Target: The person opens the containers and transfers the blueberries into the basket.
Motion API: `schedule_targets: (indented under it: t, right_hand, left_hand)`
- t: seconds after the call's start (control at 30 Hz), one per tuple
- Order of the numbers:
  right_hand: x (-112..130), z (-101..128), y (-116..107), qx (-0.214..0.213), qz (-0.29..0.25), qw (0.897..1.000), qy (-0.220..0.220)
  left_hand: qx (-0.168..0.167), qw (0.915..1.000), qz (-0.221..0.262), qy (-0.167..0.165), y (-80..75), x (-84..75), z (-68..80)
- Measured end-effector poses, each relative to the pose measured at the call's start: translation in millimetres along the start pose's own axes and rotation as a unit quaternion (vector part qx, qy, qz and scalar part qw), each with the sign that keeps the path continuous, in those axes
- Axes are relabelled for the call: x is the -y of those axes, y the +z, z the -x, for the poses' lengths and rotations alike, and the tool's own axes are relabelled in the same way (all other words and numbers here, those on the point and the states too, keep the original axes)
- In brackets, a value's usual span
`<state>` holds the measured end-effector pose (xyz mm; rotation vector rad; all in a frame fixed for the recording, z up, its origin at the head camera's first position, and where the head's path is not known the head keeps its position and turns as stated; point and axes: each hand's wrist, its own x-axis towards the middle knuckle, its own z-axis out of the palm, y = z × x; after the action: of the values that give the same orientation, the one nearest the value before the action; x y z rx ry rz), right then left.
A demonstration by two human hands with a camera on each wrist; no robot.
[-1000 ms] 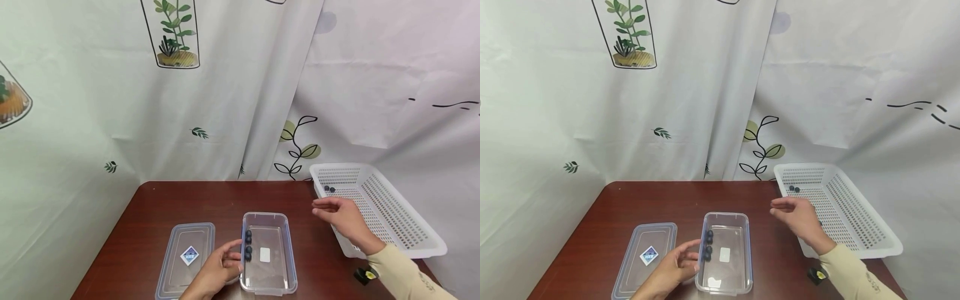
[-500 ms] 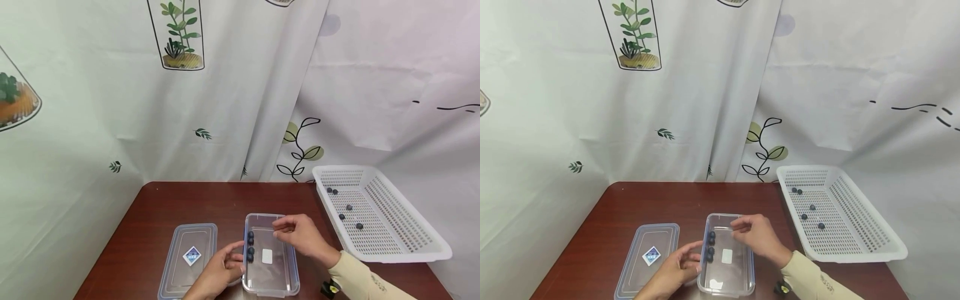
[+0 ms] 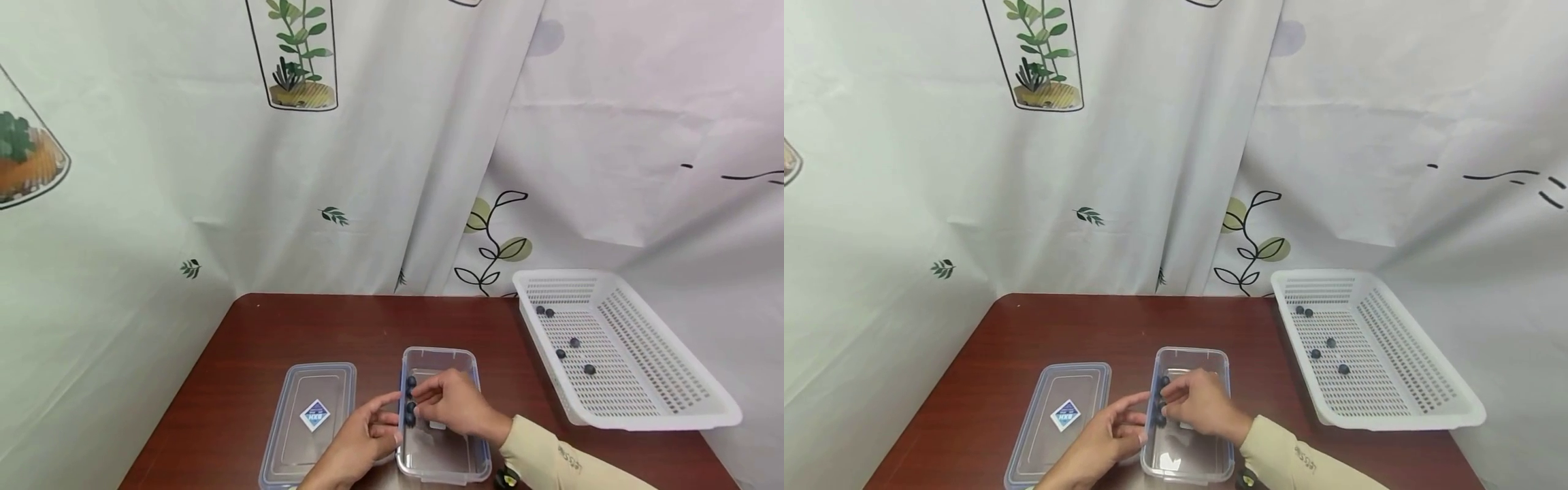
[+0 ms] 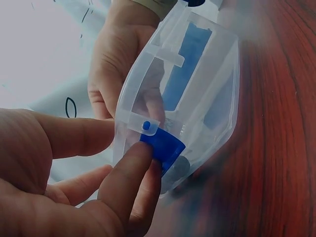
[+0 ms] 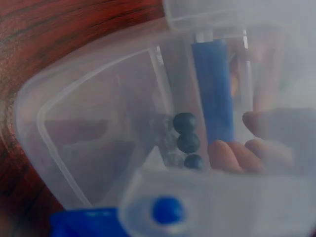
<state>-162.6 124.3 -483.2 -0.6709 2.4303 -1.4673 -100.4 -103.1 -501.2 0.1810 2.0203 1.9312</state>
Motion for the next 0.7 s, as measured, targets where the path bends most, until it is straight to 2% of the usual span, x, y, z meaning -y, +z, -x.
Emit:
schedule_targets:
  t: [0.4, 0.6, 0.7]
  right_hand:
    - [-8, -4, 16, -0.011, 0.064, 0.998, -0.011]
    - [-8, -1, 19, 0.017, 0.033, 0.999, -0.015]
    - [-9, 1, 21, 0.020, 0.054, 0.998, -0.027]
  left_hand:
    - [0.000, 1.0000, -0.003, -0.001, 1.9, 1.1, -0.4]
    - [0.000, 1.0000, 0.003, -0.001, 2.4, 0.9, -0.5]
    - [0.001, 1.0000, 0.007, 0.001, 1.9, 0.1, -0.3]
